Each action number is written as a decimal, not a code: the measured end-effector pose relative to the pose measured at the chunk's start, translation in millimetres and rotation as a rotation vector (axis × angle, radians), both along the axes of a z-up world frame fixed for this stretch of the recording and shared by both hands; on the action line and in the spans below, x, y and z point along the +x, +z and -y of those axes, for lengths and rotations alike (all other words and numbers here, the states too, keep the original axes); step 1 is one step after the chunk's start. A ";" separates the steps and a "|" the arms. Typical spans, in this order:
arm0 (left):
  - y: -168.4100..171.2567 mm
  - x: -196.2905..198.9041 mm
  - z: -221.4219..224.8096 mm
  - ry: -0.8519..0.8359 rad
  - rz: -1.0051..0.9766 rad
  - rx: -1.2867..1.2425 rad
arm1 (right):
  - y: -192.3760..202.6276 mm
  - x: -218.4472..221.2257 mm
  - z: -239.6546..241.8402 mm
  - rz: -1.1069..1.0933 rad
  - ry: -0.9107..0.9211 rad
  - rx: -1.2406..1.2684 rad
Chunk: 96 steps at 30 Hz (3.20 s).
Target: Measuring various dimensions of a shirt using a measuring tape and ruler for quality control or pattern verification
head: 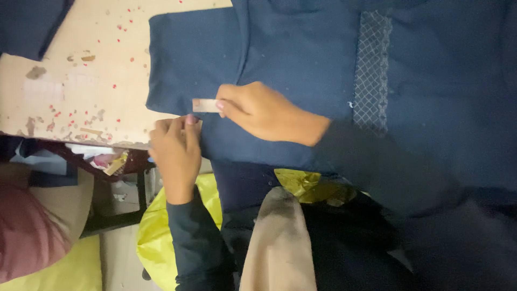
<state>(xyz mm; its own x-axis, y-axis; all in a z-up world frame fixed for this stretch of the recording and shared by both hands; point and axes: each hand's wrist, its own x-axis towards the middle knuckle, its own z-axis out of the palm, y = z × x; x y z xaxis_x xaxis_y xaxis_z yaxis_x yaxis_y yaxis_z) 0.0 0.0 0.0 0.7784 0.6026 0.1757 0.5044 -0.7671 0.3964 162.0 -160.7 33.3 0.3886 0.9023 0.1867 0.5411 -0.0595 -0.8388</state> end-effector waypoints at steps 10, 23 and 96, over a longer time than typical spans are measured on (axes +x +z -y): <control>7.6 44.5 -28.9 -0.189 0.132 -0.323 | -68.1 8.7 -28.4 0.052 -0.109 -0.163; 3.6 52.7 -53.7 -0.352 0.266 -0.801 | -57.4 1.4 -28.9 0.136 -0.105 -0.195; 3.0 47.6 -37.2 -0.122 0.145 -0.849 | 5.9 57.8 216.1 -0.187 -0.532 -0.724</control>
<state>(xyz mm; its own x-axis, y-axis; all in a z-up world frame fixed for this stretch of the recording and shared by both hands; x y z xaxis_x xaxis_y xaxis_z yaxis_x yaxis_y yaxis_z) 47.6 37.2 3.0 0.8508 0.4888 -0.1930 0.3381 -0.2281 0.9130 219.8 -376.7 39.2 0.7534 0.4678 -0.4621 0.1512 -0.8072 -0.5706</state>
